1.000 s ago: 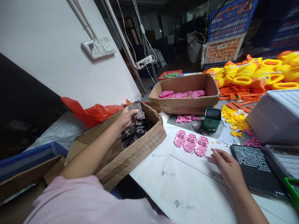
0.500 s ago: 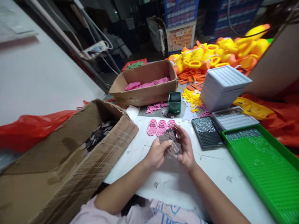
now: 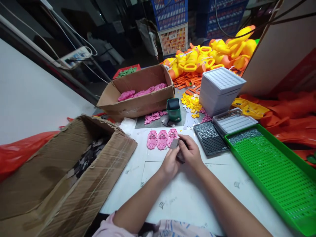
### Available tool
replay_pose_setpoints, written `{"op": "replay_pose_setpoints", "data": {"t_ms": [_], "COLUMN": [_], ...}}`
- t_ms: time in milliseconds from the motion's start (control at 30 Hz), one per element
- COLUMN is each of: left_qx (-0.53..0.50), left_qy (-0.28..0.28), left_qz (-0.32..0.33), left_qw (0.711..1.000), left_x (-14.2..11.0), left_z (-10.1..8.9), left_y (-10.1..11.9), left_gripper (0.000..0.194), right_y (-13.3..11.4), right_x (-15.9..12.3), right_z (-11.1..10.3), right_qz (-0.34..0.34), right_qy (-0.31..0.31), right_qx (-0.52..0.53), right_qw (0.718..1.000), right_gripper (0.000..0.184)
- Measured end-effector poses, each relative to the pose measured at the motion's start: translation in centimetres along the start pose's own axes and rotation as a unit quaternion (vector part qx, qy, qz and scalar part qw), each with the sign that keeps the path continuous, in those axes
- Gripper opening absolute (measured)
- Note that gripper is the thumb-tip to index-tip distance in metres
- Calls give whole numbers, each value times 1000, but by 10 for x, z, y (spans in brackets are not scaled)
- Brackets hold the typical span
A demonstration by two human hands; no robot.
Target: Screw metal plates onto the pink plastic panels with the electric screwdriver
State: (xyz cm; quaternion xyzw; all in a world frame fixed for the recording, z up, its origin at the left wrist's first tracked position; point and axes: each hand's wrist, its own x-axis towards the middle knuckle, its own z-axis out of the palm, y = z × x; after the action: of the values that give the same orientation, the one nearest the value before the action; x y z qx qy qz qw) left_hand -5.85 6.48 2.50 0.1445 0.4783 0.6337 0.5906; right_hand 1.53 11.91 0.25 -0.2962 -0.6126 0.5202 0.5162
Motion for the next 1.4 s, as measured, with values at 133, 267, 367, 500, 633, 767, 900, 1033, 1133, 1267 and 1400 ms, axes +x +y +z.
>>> {"op": "replay_pose_setpoints", "data": {"t_ms": [133,267,367,500,633,767,900,1033,1133,1267,1400], "left_qx": [-29,19,41,74,43,11,3,3,10,13,13], "left_qy": [-30,-48,-71,-79,-90,-120,-125,-108,-96,-81,-79], "left_qz": [-16,17,23,20,9,-20,-8,-3,-2,10,25], "left_qw": [999,999,996,994,995,993,992,994,995,997,997], "left_x": [-1,2,4,4,3,3,4,3,1,3,7], "left_z": [-11,-22,-28,-28,-22,-16,-15,-14,-13,-14,-18], "left_y": [0,-7,-13,-17,-15,-12,-11,-8,-6,-5,-7], "left_gripper": [43,36,39,41,48,53,49,47,48,43,43], "right_y": [0,-1,-2,-3,-1,1,3,4,3,1,2], "right_x": [-1,-2,-1,2,4,2,0,0,1,2,2], "right_z": [3,0,-4,-7,-5,-4,-3,-1,0,0,-2], "right_qz": [5,19,34,66,117,177,215,217,205,190,176], "right_qy": [-19,-36,-60,-79,-47,-10,17,33,25,15,-1], "right_qx": [6,24,46,68,96,137,173,198,212,207,202], "right_qw": [1000,999,997,992,987,975,961,955,955,960,963], "right_gripper": [17,12,24,23,17,17,21,26,25,23,27]}}
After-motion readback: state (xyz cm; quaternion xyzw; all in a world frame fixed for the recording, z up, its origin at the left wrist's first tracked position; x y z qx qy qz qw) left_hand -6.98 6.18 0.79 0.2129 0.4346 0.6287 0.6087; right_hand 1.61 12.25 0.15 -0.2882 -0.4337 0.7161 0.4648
